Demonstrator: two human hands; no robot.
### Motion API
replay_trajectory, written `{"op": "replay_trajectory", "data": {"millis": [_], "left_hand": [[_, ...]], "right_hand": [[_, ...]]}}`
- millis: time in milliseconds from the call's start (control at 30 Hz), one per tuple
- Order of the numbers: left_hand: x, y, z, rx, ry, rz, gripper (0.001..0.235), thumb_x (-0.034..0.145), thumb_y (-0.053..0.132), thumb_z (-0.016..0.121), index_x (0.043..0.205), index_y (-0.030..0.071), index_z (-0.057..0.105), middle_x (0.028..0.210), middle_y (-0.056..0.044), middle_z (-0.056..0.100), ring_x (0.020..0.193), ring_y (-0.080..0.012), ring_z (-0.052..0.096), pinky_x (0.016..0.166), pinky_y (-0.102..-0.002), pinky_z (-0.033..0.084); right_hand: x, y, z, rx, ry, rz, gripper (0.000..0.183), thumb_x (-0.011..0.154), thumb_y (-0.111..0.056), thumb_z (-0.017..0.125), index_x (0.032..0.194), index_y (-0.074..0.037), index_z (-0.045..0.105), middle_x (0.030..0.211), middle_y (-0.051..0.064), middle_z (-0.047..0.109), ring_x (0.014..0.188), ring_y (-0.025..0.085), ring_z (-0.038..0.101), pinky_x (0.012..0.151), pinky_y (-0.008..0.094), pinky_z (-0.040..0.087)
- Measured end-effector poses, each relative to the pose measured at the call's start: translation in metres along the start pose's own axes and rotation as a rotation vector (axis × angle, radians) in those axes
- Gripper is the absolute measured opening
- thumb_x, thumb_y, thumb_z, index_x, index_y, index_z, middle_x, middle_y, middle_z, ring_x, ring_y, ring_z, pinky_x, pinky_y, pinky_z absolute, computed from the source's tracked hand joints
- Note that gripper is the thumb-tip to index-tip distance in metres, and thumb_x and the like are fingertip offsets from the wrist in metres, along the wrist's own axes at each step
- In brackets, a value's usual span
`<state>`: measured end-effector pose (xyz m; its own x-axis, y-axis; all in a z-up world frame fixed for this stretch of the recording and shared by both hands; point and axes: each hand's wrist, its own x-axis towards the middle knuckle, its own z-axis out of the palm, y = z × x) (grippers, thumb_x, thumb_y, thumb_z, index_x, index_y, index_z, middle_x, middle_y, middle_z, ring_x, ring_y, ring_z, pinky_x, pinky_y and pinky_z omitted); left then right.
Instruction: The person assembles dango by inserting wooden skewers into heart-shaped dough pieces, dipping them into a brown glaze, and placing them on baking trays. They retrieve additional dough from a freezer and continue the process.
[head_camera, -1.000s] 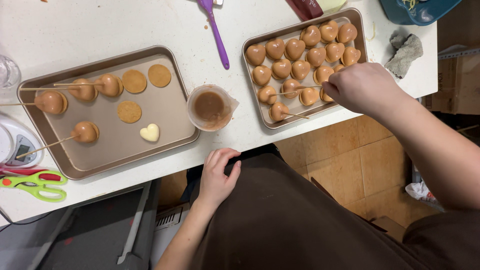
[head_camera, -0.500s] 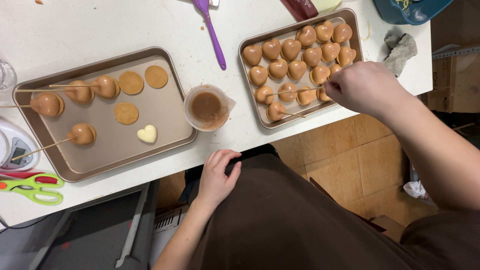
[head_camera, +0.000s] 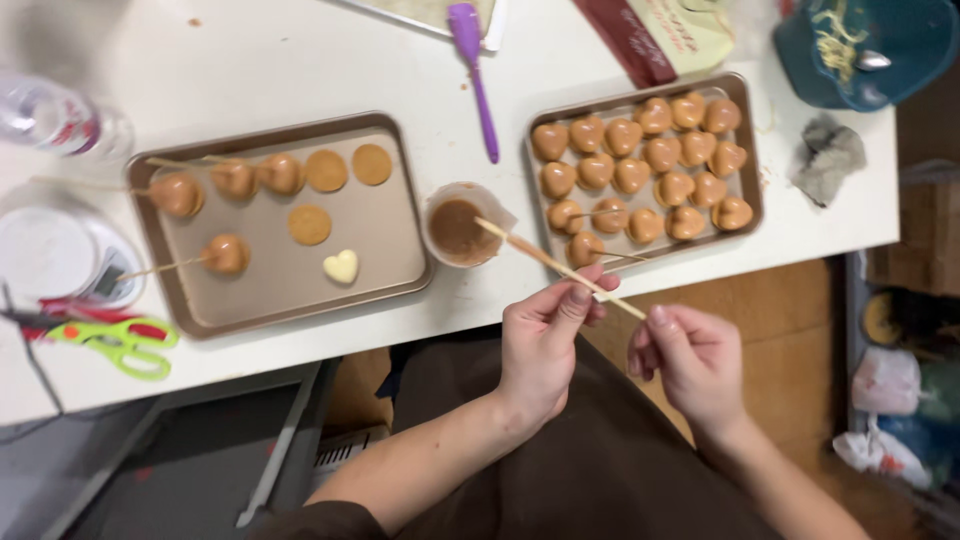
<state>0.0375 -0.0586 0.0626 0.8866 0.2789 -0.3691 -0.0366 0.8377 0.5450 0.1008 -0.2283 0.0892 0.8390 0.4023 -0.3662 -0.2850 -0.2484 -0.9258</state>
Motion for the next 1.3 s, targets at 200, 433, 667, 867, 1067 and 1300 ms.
{"op": "replay_trajectory", "data": {"millis": [200,433,667,867,1067,1300], "left_hand": [[0.005,0.006,-0.032,-0.254,0.195,0.021,0.020,0.103,0.021,0.066,0.108,0.002,0.072,0.104,-0.008,0.073,0.081,-0.0082,0.054,0.081,-0.025,0.046],[0.020,0.014,-0.055,-0.093,0.282,0.077,0.021,0.105,0.021,0.065,0.102,0.002,0.073,0.101,-0.008,0.074,0.079,-0.0073,0.051,0.077,-0.024,0.044],[0.025,0.091,-0.077,1.109,0.090,0.103,0.025,0.095,0.025,0.068,0.106,0.003,0.073,0.097,-0.005,0.072,0.081,-0.0132,0.069,0.072,-0.026,0.055],[0.027,0.138,-0.073,2.004,-0.166,0.370,0.046,0.084,0.025,0.071,0.124,0.002,0.066,0.095,-0.011,0.063,0.090,-0.0285,0.063,0.073,-0.044,0.048],[0.038,0.147,-0.059,2.559,-0.376,0.332,0.068,0.074,0.016,0.067,0.140,0.004,0.058,0.093,-0.007,0.061,0.082,-0.0219,0.060,0.068,-0.035,0.044],[0.045,0.138,-0.059,2.893,-0.941,0.084,0.015,0.084,0.012,0.062,0.087,0.009,0.075,0.085,-0.005,0.061,0.082,-0.0222,0.058,0.074,-0.037,0.040]], "right_hand": [[-0.003,0.012,0.014,0.039,-0.072,0.091,0.039,0.106,-0.017,0.052,0.074,0.003,0.059,0.057,0.006,0.051,0.049,0.015,0.051,0.047,0.027,0.041],[-0.021,0.044,-0.019,0.143,-0.059,0.102,0.037,0.108,-0.013,0.052,0.075,0.003,0.056,0.056,0.005,0.044,0.050,0.017,0.047,0.047,0.029,0.039],[-0.026,0.056,-0.056,0.218,0.050,0.068,0.035,0.109,-0.011,0.052,0.077,0.004,0.055,0.058,0.004,0.041,0.052,0.019,0.048,0.047,0.030,0.039],[-0.019,0.060,-0.049,0.233,0.027,0.069,0.035,0.108,-0.011,0.054,0.077,0.005,0.056,0.059,0.004,0.042,0.053,0.019,0.049,0.048,0.029,0.039],[-0.014,0.051,-0.038,0.213,-0.007,0.091,0.036,0.108,-0.013,0.054,0.077,0.005,0.057,0.061,0.008,0.049,0.054,0.017,0.051,0.050,0.028,0.040],[-0.009,0.048,-0.037,0.238,-0.045,0.074,0.033,0.108,-0.013,0.054,0.081,0.005,0.060,0.067,0.013,0.059,0.056,0.019,0.055,0.052,0.029,0.045]]}}
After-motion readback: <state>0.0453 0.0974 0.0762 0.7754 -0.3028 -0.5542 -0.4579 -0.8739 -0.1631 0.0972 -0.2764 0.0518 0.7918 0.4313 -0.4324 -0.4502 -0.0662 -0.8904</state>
